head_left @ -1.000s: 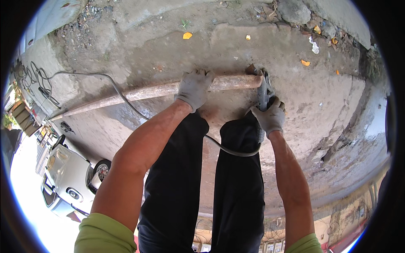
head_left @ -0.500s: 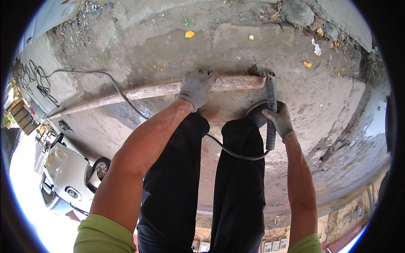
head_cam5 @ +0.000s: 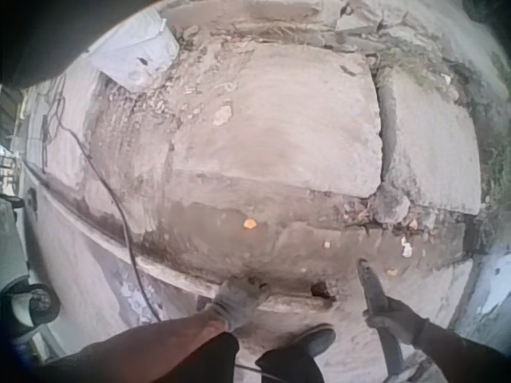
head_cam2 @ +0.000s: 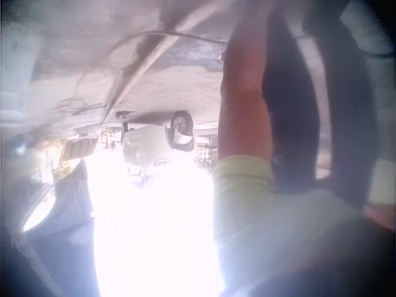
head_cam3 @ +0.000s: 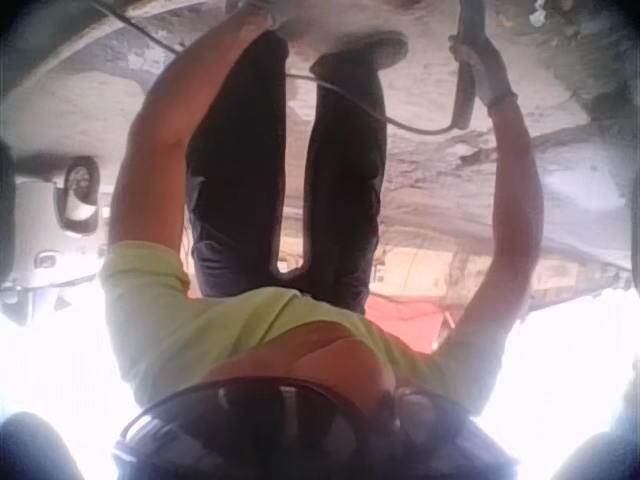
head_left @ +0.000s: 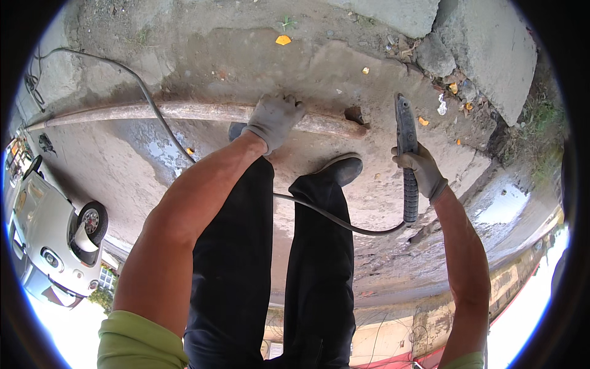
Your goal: The person welds a long metal rod on the ground using a welding torch, then hammers the welded section to flatten it. The person repeats welding and hammering actions on the same rod.
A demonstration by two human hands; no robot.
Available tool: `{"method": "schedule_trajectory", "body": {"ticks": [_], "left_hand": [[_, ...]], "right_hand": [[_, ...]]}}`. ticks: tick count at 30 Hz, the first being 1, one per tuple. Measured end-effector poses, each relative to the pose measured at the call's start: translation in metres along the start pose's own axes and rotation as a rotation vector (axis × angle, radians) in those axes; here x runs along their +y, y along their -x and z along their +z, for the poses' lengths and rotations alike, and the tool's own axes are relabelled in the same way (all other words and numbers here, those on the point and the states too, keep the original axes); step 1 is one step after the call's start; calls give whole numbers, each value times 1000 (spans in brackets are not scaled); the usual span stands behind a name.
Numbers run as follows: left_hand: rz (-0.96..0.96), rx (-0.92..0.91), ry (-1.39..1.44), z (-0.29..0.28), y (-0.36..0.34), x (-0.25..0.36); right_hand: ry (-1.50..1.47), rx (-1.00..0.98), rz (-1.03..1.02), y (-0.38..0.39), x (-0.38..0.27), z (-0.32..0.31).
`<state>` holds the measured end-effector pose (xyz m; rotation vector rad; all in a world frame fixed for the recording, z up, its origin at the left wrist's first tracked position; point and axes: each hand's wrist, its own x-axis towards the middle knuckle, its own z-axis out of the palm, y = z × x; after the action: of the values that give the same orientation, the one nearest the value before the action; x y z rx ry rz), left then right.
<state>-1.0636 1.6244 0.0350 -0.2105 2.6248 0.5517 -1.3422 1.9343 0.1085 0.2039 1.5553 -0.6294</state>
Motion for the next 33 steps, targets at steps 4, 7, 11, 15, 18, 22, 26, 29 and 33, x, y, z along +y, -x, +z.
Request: {"method": "schedule_trajectory", "body": {"ticks": [4, 7, 11, 15, 18, 22, 26, 29, 33], "left_hand": [[0, 94, 45, 8, 7, -4], [-23, 102, 84, 14, 6, -2], [-48, 53, 110, 8, 6, -2], [-80, 58, 107, 7, 9, -1], [-85, 35, 113, 13, 6, 1], [-69, 80, 121, 14, 5, 1], [-78, 85, 133, 14, 6, -1], [-72, 112, 134, 14, 6, -1], [-85, 57, 173, 10, 6, -1]], "right_hand": [[246, -5, 113, 4, -61, 16], [436, -94, 228, 3, -90, 19], [838, -219, 370, -5, -127, 24], [1059, -277, 425, -12, -156, 28], [1090, -319, 447, -23, -173, 35], [1250, -400, 432, -40, -181, 45], [1248, -400, 484, -48, -184, 48], [1224, -410, 497, -52, -194, 55], [977, -291, 617, -53, -202, 68]]}}
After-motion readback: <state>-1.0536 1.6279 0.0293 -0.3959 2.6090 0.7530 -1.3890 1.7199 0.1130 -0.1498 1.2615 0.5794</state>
